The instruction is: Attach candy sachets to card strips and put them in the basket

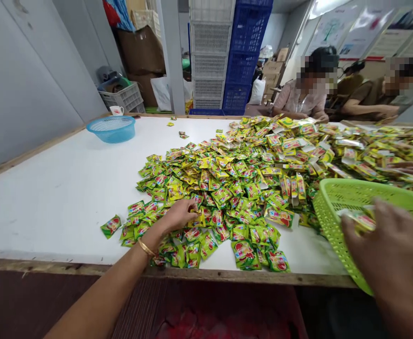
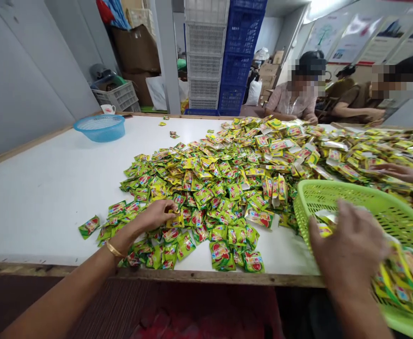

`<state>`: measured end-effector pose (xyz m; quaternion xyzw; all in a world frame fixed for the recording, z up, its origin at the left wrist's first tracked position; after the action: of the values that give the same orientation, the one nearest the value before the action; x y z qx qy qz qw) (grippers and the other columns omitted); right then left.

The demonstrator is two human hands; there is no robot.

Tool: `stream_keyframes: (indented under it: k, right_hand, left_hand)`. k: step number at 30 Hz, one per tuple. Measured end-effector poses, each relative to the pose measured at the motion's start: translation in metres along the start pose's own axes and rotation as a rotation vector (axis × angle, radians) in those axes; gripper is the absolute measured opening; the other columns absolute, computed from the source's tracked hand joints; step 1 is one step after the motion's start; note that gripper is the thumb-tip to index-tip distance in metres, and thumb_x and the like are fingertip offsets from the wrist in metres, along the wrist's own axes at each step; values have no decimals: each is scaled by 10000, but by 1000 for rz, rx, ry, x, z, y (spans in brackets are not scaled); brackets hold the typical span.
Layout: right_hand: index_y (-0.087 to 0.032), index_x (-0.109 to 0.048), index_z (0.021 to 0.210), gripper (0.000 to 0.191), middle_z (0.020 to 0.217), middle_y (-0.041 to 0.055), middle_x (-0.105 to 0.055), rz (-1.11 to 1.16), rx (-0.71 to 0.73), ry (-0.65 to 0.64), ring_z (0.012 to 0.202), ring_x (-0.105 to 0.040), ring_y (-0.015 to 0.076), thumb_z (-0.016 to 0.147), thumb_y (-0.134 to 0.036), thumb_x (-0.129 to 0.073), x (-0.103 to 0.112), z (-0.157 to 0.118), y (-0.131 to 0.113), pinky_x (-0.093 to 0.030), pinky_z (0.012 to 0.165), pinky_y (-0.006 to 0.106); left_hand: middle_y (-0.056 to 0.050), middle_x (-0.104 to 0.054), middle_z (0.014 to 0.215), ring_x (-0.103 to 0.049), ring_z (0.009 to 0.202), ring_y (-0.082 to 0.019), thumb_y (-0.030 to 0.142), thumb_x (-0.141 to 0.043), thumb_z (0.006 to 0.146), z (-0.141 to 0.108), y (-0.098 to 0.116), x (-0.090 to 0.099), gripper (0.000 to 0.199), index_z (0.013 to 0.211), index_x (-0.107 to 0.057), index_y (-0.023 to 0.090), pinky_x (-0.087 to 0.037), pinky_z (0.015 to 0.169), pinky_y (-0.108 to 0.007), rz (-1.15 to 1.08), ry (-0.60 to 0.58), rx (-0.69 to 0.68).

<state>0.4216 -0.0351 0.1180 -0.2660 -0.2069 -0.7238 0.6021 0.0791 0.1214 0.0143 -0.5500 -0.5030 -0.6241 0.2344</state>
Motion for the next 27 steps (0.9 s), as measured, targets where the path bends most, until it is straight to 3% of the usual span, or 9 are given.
stream_keyframes:
  k: [2,5,8,13,18,22,24,27]
  right_hand:
    - [-127,-531,1244,495,1107,208,-588,20,49,70,1071,-527,345,858,-426,-460,-11,-10,-38,-413,850,478]
    - [-184,-587,1134,349,1115,119,-613,182,163,-69,1055,-540,260,872,-370,-451,-51,-15,-95,-420,876,422]
    - [-207,-595,1133,321,1150,91,-611,261,203,-248,1087,-520,247,870,-320,-449,-88,-1,-133,-395,903,411]
    - [-177,-571,1199,376,1187,112,-601,342,142,-556,1071,-539,243,848,-288,-495,-144,40,-175,-414,874,366]
    - [-118,-527,1253,542,1087,166,-632,371,65,-634,993,-579,267,786,-383,-600,-192,60,-218,-449,776,348]
    - [-109,-485,1301,485,1096,165,-621,450,-20,-604,976,-581,234,862,-314,-482,-199,59,-225,-436,795,320]
    - [-143,-493,1302,453,1045,127,-639,503,-57,-582,908,-592,204,893,-320,-406,-189,54,-216,-437,781,303]
    - [-171,-510,1290,463,816,48,-646,585,-120,-564,695,-576,158,890,-361,-374,-162,39,-190,-454,689,287]
  left_hand:
    - [-10,-624,782,-552,730,-160,178,-564,755,10,5,0,61,801,-604,173,-390,643,-245,-41,-41,-32]
    - [-13,-618,759,-547,732,-165,160,-591,721,25,15,1,20,727,-591,179,-372,639,-243,-13,-29,-73]
    - [-11,-621,738,-554,736,-173,165,-611,707,26,22,-1,43,700,-577,189,-372,650,-248,-3,-7,-84]
    - [-43,-652,831,-589,778,-189,166,-518,775,-5,14,-13,96,846,-579,184,-405,686,-275,-128,139,22]
    - [-49,-660,824,-608,776,-196,172,-534,742,-32,-5,-34,275,1000,-629,173,-440,704,-290,-427,234,124]
    - [-62,-642,824,-579,766,-196,176,-546,710,-37,-10,-40,212,881,-668,147,-432,714,-306,-480,191,104]
    - [-31,-616,773,-552,722,-170,183,-552,693,-37,-13,-40,160,821,-643,151,-419,680,-280,-582,177,97]
    - [25,-539,656,-494,639,-129,235,-564,679,-38,-18,-41,77,705,-554,162,-388,619,-241,-816,183,84]
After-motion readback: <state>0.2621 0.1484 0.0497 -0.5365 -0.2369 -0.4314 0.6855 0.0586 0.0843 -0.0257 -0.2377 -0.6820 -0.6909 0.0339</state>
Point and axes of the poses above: each hand's wrist, its own z-axis towards the middle knuckle, its own x-axis out of the back of the hand, y = z × x, the point moved 7 cm from there along z, towards the middle knuckle
